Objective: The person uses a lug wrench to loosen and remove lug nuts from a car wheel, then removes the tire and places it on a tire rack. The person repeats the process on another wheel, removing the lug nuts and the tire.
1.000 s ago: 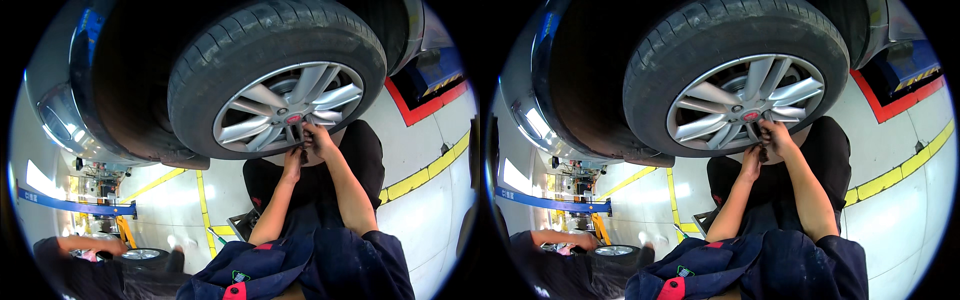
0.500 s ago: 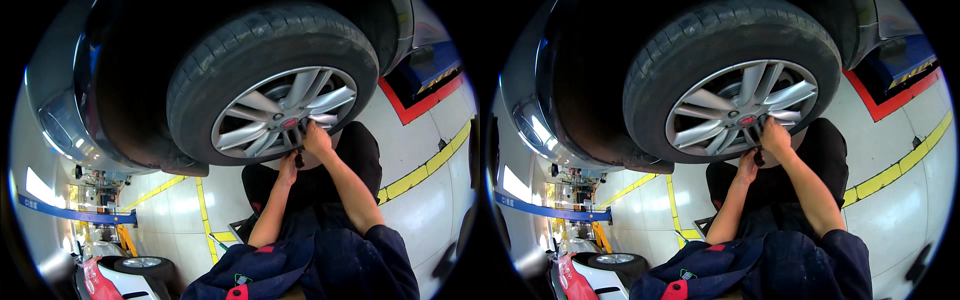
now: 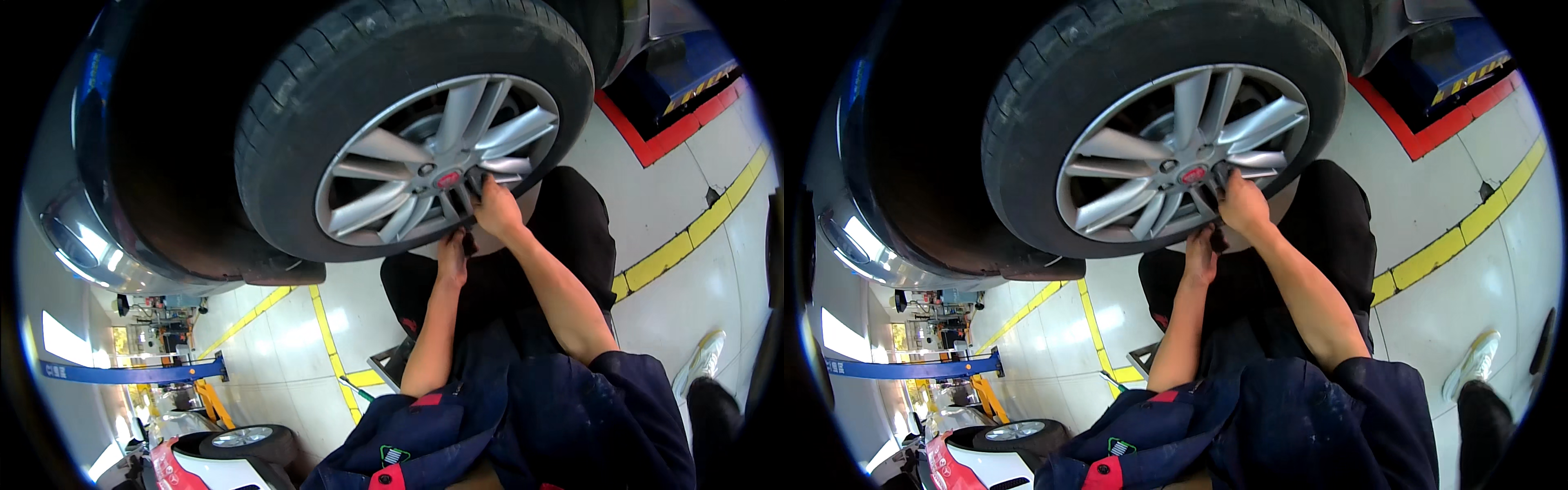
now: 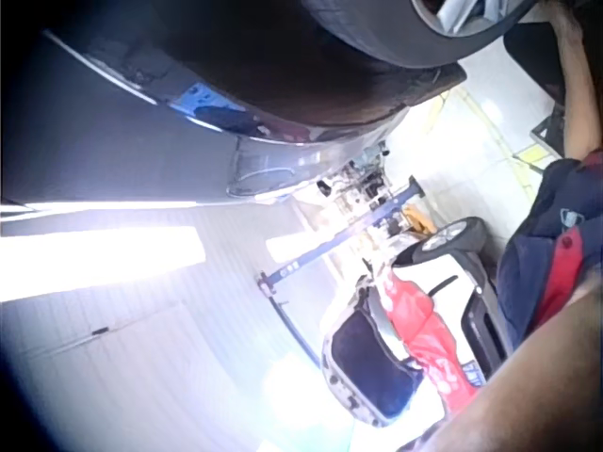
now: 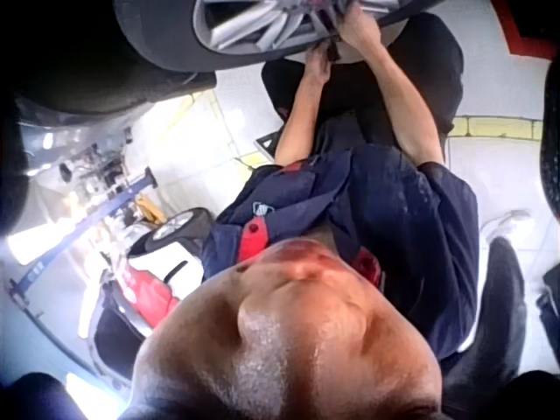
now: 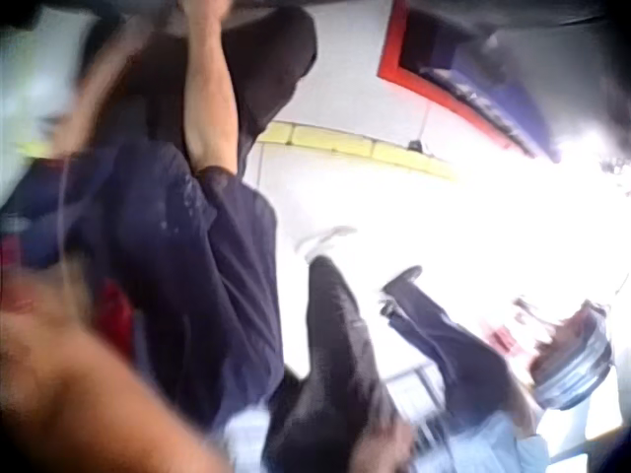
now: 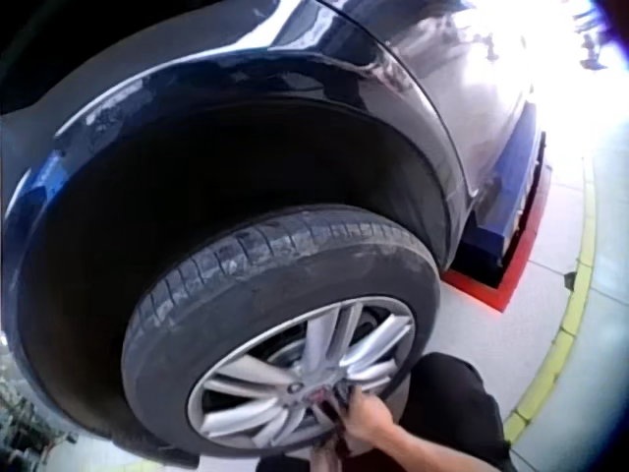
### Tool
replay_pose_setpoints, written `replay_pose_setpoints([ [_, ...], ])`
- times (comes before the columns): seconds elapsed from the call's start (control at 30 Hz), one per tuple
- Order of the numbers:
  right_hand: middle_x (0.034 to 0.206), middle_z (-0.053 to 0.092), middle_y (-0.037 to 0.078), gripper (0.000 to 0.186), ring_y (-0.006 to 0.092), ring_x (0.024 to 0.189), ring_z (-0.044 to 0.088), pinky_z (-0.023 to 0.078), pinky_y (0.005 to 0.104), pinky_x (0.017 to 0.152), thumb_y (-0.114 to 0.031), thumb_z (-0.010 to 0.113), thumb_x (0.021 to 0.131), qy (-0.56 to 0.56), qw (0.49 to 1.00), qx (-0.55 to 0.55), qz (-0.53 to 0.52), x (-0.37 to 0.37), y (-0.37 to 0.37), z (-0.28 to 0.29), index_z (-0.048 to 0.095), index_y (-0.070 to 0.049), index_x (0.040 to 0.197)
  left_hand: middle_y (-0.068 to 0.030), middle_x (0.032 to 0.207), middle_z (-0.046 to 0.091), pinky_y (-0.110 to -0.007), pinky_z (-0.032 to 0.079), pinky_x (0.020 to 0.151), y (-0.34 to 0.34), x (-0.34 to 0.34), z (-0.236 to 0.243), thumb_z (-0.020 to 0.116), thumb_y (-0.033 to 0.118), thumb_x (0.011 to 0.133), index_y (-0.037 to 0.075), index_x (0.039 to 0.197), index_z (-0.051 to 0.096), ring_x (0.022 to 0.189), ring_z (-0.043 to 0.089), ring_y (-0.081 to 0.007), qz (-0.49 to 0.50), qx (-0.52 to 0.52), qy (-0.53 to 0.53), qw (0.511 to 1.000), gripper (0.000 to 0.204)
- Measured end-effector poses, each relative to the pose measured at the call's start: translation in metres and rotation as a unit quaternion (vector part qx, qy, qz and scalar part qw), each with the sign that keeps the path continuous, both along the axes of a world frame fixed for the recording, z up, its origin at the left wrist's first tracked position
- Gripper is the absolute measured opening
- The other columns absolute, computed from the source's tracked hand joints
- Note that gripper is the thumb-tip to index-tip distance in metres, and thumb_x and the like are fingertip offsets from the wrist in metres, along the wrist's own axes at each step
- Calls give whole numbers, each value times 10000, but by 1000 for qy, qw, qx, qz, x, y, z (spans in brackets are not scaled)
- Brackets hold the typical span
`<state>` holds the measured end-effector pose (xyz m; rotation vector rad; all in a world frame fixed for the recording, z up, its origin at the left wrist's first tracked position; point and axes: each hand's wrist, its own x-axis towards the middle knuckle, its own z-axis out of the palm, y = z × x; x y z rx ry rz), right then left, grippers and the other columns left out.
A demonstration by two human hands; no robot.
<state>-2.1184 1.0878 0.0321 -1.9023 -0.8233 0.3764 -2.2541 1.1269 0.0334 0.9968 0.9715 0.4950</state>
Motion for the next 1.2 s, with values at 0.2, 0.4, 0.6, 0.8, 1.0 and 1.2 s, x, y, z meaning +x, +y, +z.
replay_pose_setpoints([
  [0.2,678,441,-14,463,82,539,407,333,207,487,-543,520,817,841,397,364,57,-20,0,13,507,-84,876,-51,973,568,-299,455,773,1,4,5,446,100,850,24,1010,548,900,559,-170,-9,-19,-53,998,205],
  [0.4,673,459,19,216,115,558,443,414,230,528,-268,529,884,822,454,338,-58,-13,13,32,510,-55,855,-20,944,563,-317,457,725,3,-10,-15,498,138,867,72,1019,552,851,556,-141,-4,-51,4,999,174],
  [0.6,817,583,150,385,269,741,574,458,324,687,-289,571,847,192,961,129,-152,-32,10,24,537,32,1056,-40,795,575,-248,410,626,-5,-6,-15,450,103,885,-15,932,576,679,520,-113,-45,91,26,995,179],
  [0.8,664,540,25,374,71,584,517,415,179,528,-338,547,866,831,253,464,174,-20,-1,1,534,29,936,-34,824,569,-240,395,623,-24,1,-2,443,108,889,-32,962,568,700,501,-100,-43,123,41,991,201],
  [1.0,630,512,-11,282,66,555,514,439,181,539,-293,545,861,866,89,456,183,-26,2,7,512,-21,792,-23,894,556,-222,394,630,-23,1,7,497,145,872,-22,1067,529,756,495,-80,-25,10,17,999,258],
  [1.2,682,530,25,150,169,556,498,426,290,509,-214,584,809,619,729,275,100,-10,-6,14,537,-71,801,-74,1067,568,-324,386,868,4,1,-2,532,176,854,16,1186,499,970,519,-190,-44,50,-19,998,370],
])
